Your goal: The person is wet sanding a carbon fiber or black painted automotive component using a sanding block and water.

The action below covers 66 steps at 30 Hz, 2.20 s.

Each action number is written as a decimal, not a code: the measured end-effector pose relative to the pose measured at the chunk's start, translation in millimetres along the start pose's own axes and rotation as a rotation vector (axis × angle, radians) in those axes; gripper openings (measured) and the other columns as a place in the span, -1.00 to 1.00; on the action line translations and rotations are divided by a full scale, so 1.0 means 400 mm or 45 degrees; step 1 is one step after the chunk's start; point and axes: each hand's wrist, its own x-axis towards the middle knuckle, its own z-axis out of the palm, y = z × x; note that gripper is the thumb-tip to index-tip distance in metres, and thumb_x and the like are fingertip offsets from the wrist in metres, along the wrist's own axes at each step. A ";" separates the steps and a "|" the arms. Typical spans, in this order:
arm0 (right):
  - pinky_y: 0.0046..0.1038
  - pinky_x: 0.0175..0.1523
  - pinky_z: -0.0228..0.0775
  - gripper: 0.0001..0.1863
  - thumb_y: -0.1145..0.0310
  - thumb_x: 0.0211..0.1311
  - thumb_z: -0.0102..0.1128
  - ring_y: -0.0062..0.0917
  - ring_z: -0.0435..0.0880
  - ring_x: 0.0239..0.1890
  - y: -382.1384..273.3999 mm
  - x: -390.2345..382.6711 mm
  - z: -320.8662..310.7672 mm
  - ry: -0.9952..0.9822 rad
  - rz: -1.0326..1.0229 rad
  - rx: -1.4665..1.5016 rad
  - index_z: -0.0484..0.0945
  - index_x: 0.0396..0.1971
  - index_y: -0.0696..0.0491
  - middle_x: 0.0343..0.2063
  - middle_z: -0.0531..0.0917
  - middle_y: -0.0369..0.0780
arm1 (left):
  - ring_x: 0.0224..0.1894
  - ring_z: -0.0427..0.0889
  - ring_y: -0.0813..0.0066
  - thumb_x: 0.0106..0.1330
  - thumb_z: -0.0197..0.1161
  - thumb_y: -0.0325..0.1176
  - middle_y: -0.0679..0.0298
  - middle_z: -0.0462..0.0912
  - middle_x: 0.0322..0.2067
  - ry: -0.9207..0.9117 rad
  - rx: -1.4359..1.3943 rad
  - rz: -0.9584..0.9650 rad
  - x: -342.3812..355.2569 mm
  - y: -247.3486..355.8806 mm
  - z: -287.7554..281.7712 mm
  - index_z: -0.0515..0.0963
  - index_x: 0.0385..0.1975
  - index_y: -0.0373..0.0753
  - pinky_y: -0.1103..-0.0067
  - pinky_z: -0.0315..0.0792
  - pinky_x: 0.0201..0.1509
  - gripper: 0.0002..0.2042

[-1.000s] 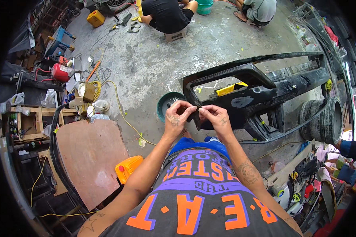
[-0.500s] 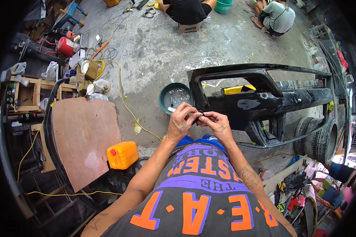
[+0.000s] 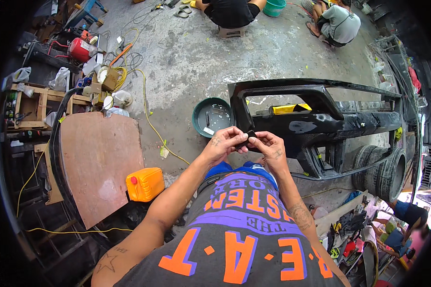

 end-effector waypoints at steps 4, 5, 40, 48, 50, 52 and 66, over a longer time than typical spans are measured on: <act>-0.62 -0.11 0.60 -0.78 0.48 0.28 0.42 -0.64 0.74 -0.29 -0.020 -0.005 0.000 -0.065 -0.034 -0.054 0.68 -0.12 0.24 -0.32 0.77 -0.22 | -0.23 0.75 0.42 0.46 0.31 -0.31 0.27 0.68 -0.30 -0.151 -0.290 -0.204 0.016 -0.008 -0.029 0.58 -0.20 -0.26 0.50 0.62 -0.17 -0.85; -0.62 -0.11 0.60 -0.78 0.48 0.28 0.42 -0.64 0.74 -0.29 -0.024 -0.003 -0.008 -0.063 -0.033 -0.055 0.68 -0.12 0.24 -0.32 0.77 -0.22 | -0.23 0.75 0.42 0.46 0.31 -0.31 0.27 0.68 -0.30 -0.152 -0.290 -0.205 0.014 -0.005 -0.032 0.58 -0.20 -0.26 0.50 0.62 -0.17 -0.85; -0.56 0.00 0.47 -0.48 0.60 -0.04 0.56 -0.66 0.56 -0.18 0.478 0.184 -0.166 -0.427 0.677 -0.268 0.62 0.00 0.13 -0.15 0.59 -0.33 | -0.36 0.71 0.51 0.14 0.46 -0.51 0.21 0.75 -0.42 0.780 0.923 0.092 0.509 -0.736 -0.954 0.68 -0.36 -0.32 0.50 0.57 -0.23 -0.89; -0.58 -0.01 0.47 -0.56 0.54 0.11 0.51 -0.66 0.57 -0.20 0.721 0.155 -0.162 -0.052 1.018 -0.258 0.62 0.02 0.09 -0.15 0.60 -0.30 | -0.17 0.74 0.06 0.19 0.36 -0.46 -0.04 0.76 -0.27 0.551 1.369 -0.354 0.949 -1.021 -1.145 0.71 -0.25 -0.24 0.29 0.59 -0.02 -0.86; -0.58 -0.01 0.47 -0.57 0.51 0.12 0.53 -0.64 0.58 -0.21 0.725 0.174 -0.122 -0.129 0.986 -0.235 0.64 0.01 0.06 -0.17 0.61 -0.31 | 0.22 0.59 0.01 0.35 0.08 -0.47 -0.14 0.59 0.16 0.427 1.689 -0.623 0.954 -1.032 -1.178 0.62 0.03 -0.36 0.23 0.42 0.35 -0.69; -0.57 -0.01 0.46 -0.58 0.47 0.12 0.54 -0.61 0.60 -0.18 0.706 0.197 -0.093 -0.226 0.933 -0.263 0.66 0.00 0.05 -0.15 0.62 -0.30 | 0.17 0.62 -0.03 0.31 0.15 -0.44 -0.20 0.64 0.04 0.440 1.687 -0.635 0.888 -1.028 -1.204 0.66 -0.05 -0.38 0.20 0.44 0.31 -0.72; -0.37 0.24 0.46 -0.47 0.15 0.48 0.22 -0.44 0.59 0.15 0.344 0.492 -0.230 0.340 0.285 0.109 0.49 0.22 0.26 0.17 0.58 -0.10 | -0.29 0.60 0.54 0.27 0.42 -0.52 0.28 0.61 -0.29 1.067 0.803 0.424 0.548 -0.471 -0.583 0.68 -0.23 -0.35 0.62 0.49 -0.17 -0.88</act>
